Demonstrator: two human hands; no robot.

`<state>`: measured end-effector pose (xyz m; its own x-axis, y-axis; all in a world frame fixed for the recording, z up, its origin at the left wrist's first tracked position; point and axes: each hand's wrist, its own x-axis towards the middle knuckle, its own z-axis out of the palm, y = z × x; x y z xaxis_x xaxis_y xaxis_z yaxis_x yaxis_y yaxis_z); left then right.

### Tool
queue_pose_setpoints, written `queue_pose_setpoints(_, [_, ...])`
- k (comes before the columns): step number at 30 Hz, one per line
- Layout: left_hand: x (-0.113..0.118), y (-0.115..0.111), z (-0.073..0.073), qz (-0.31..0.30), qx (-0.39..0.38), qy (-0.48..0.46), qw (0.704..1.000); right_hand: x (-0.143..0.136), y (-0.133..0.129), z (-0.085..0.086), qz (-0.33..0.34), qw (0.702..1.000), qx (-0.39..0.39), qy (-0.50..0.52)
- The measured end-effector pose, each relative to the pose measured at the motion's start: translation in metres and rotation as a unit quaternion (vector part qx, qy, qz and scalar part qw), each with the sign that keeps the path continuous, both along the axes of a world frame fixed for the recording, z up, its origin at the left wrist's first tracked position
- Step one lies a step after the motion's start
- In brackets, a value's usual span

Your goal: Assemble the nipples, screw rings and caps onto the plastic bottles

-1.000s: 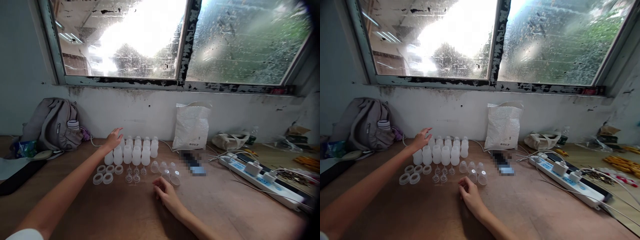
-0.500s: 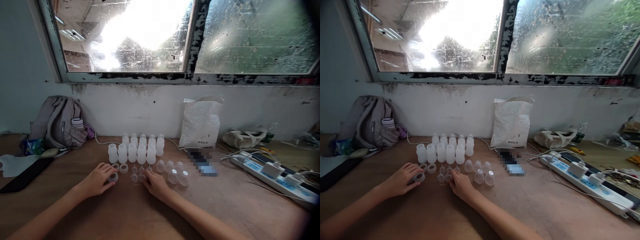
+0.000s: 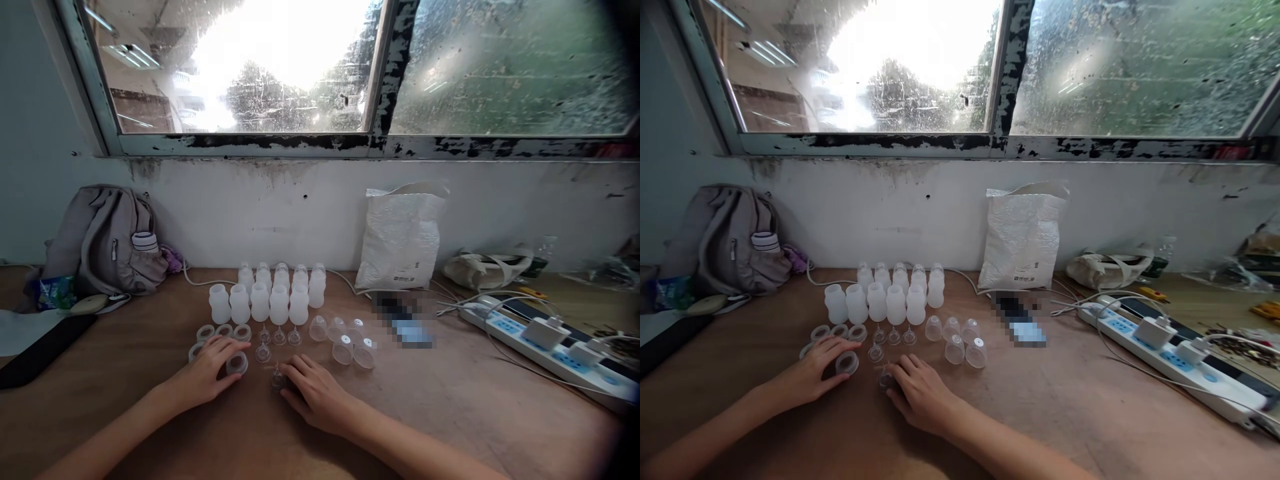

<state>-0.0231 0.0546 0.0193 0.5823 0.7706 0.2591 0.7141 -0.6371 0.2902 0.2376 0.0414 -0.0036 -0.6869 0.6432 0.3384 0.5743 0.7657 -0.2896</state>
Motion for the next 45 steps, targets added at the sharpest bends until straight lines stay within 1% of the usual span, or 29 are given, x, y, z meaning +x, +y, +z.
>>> queue_pose_setpoints(3, [0.02,-0.009,0.002,-0.018,-0.001,-0.061,0.998,0.001,0.0,-0.001,-0.006,1.0,-0.004,0.027])
queue_pose_setpoints(7, [0.041,-0.014,0.004,-0.067,0.006,-0.135,0.989,0.0,-0.001,-0.001,-0.007,0.999,0.005,0.037])
queue_pose_setpoints(9, [0.048,-0.013,0.008,-0.088,-0.002,-0.154,0.984,0.0,-0.001,-0.001,-0.012,0.999,0.007,0.039])
queue_pose_setpoints(13, [0.058,-0.007,0.013,-0.121,-0.004,-0.154,0.981,0.0,0.0,-0.002,-0.028,0.998,-0.001,0.05])
queue_pose_setpoints(15, [0.06,-0.005,0.012,-0.126,-0.006,-0.152,0.98,0.0,0.001,-0.003,-0.027,0.998,-0.009,0.061])
queue_pose_setpoints(17, [0.061,-0.003,0.009,-0.125,-0.012,-0.156,0.98,0.001,0.004,-0.006,-0.029,0.995,-0.021,0.094])
queue_pose_setpoints(21, [0.058,-0.003,-0.001,-0.117,-0.042,-0.154,0.98,0.003,0.012,-0.014,-0.061,0.977,-0.049,0.198])
queue_pose_setpoints(23, [0.056,-0.004,-0.005,-0.117,-0.06,-0.15,0.98,0.004,0.015,-0.015,-0.069,0.973,-0.06,0.211])
queue_pose_setpoints(26, [0.055,-0.002,-0.011,-0.115,-0.075,-0.162,0.977,0.004,0.013,-0.013,-0.057,0.979,-0.07,0.181])
queue_pose_setpoints(32, [0.056,0.002,-0.021,-0.113,-0.114,-0.166,0.973,0.002,0.006,-0.006,-0.021,0.99,-0.064,0.123])
queue_pose_setpoints(40, [0.056,0.003,-0.017,-0.096,-0.104,-0.169,0.975,0.001,0.006,-0.007,-0.014,0.993,-0.066,0.101])
queue_pose_setpoints(45, [0.061,0.003,-0.021,-0.058,-0.098,-0.223,0.968,0.001,0.007,-0.005,-0.013,0.991,-0.071,0.111])
